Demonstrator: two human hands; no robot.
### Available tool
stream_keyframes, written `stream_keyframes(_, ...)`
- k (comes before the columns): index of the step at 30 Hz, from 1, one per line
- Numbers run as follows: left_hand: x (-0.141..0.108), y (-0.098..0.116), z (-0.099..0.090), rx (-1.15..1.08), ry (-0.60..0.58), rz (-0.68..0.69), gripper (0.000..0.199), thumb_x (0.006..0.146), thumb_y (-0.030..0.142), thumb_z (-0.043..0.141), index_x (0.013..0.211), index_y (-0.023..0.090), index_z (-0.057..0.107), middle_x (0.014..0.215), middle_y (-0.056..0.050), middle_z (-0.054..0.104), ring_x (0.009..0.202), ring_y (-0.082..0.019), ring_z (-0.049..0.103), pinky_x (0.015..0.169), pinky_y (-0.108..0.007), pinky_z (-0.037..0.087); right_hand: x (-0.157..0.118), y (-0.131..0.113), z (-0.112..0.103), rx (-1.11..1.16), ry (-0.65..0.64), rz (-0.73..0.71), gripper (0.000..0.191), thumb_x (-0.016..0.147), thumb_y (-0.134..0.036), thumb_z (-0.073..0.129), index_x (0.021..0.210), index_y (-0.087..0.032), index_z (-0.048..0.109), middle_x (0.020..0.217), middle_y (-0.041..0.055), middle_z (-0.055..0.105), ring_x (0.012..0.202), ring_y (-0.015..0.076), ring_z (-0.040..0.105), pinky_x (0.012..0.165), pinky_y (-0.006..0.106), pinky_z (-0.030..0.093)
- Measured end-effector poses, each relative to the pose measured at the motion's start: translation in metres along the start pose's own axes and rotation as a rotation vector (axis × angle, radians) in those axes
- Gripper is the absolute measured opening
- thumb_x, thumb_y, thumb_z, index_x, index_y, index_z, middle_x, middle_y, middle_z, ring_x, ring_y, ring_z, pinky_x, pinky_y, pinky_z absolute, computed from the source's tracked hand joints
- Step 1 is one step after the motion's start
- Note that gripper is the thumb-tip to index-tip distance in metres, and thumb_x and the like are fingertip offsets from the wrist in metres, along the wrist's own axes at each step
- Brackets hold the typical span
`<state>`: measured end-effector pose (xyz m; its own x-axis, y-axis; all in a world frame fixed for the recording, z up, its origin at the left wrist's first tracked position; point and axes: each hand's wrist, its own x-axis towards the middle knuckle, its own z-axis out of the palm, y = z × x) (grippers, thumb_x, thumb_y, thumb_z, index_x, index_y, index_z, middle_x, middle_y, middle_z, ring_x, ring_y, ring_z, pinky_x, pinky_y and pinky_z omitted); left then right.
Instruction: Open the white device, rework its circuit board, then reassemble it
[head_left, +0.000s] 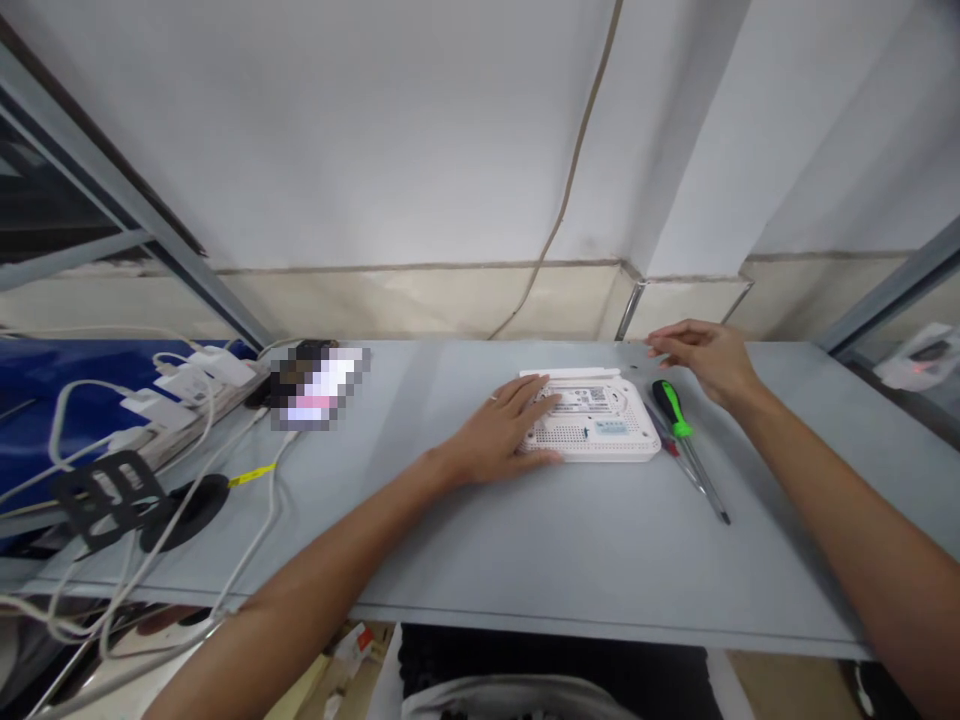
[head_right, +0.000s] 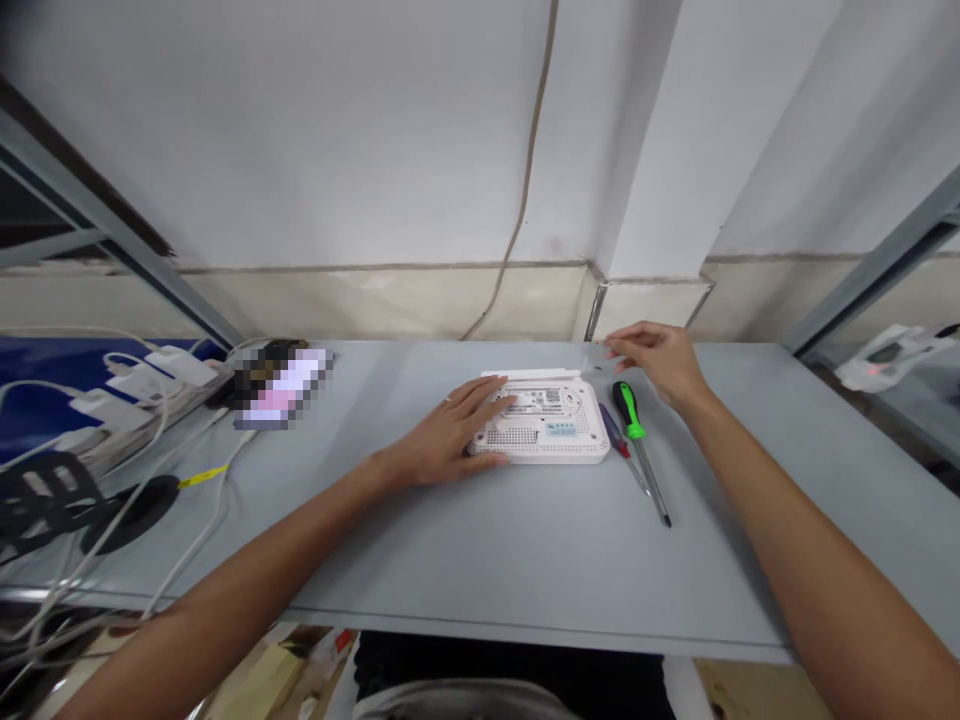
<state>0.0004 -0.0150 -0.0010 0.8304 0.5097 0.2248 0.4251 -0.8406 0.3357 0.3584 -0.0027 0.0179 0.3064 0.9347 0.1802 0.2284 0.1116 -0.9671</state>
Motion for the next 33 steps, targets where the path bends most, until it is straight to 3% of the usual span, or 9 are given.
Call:
stream_keyframes(4, 0.000, 0.001, -0.002, 0.060, 0.002, 0.005, 0.079, 0.100, 0.067, 0.060, 0.165, 0.027, 0.038, 0.174, -0.017, 0.033, 0.161, -0.040, 0.029, 0.129, -0.065, 0.029, 0.009, 0.042, -0.013, -0.125, 0.106, -0.088, 0.025, 0.071, -0.043, 0.085, 0.082, -0.022, 0.078, 0.081, 0.0096, 0.078, 0.067, 0.0192, 0.067, 0.058, 0.032, 0.055)
stream_keyframes(8, 0.000, 0.002, -0.004, 0.100, -0.013, 0.031, 0.081, 0.101, 0.067, 0.058, 0.165, 0.023, 0.038, 0.173, -0.020, 0.033, 0.161, -0.039, 0.029, 0.129, -0.064, 0.029, 0.013, 0.057, -0.018, -0.203, 0.079, -0.133, 0.019, 0.067, -0.036, 0.090, 0.075, -0.024, 0.079, 0.076, 0.0084, 0.078, 0.062, 0.0184, 0.063, 0.058, 0.033, 0.050)
stream_keyframes(13, 0.000, -0.002, -0.004, 0.082, -0.024, 0.008, 0.081, 0.100, 0.067, 0.060, 0.167, 0.029, 0.036, 0.174, -0.016, 0.032, 0.162, -0.038, 0.029, 0.129, -0.065, 0.028, 0.012, 0.058, -0.018, -0.441, -0.004, -0.147, 0.011, 0.074, -0.031, 0.079, 0.080, -0.021, 0.078, 0.087, 0.0100, 0.081, 0.079, 0.0243, 0.070, 0.083, 0.040, 0.055)
stream_keyframes(18, 0.001, -0.007, -0.007, 0.069, -0.002, 0.031, 0.081, 0.095, 0.065, 0.070, 0.163, 0.030, 0.043, 0.171, -0.016, 0.038, 0.158, -0.039, 0.035, 0.126, -0.065, 0.033, 0.007, 0.055, -0.017, -0.482, -0.040, -0.145, 0.020, 0.083, -0.035, 0.070, 0.089, -0.019, 0.080, 0.103, 0.0138, 0.082, 0.094, 0.0283, 0.073, 0.089, 0.041, 0.055)
stream_keyframes(24, -0.001, -0.010, -0.010, 0.102, 0.033, 0.053, 0.081, 0.090, 0.062, 0.078, 0.158, 0.030, 0.050, 0.167, -0.015, 0.045, 0.153, -0.038, 0.043, 0.124, -0.064, 0.037, 0.008, 0.063, -0.009, -0.447, -0.007, -0.163, 0.029, 0.078, -0.038, 0.074, 0.100, -0.019, 0.080, 0.091, 0.0089, 0.081, 0.087, 0.0259, 0.074, 0.083, 0.039, 0.056)
stream_keyframes(28, -0.002, -0.012, -0.014, 0.088, 0.048, 0.089, 0.078, 0.089, 0.061, 0.079, 0.155, 0.028, 0.053, 0.163, -0.016, 0.050, 0.148, -0.038, 0.048, 0.120, -0.064, 0.042, 0.012, 0.065, -0.009, -0.459, 0.015, -0.173, 0.027, 0.078, -0.040, 0.072, 0.094, -0.020, 0.079, 0.092, 0.0093, 0.082, 0.084, 0.0250, 0.073, 0.080, 0.039, 0.056)
stream_keyframes(33, -0.001, -0.011, -0.021, 0.064, 0.034, 0.072, 0.078, 0.086, 0.058, 0.082, 0.153, 0.027, 0.056, 0.161, -0.016, 0.052, 0.144, -0.039, 0.051, 0.120, -0.065, 0.040, 0.011, 0.041, -0.022, -0.541, 0.034, -0.202, 0.026, 0.082, -0.041, 0.064, 0.089, -0.021, 0.079, 0.091, 0.0091, 0.081, 0.081, 0.0242, 0.070, 0.078, 0.038, 0.054)
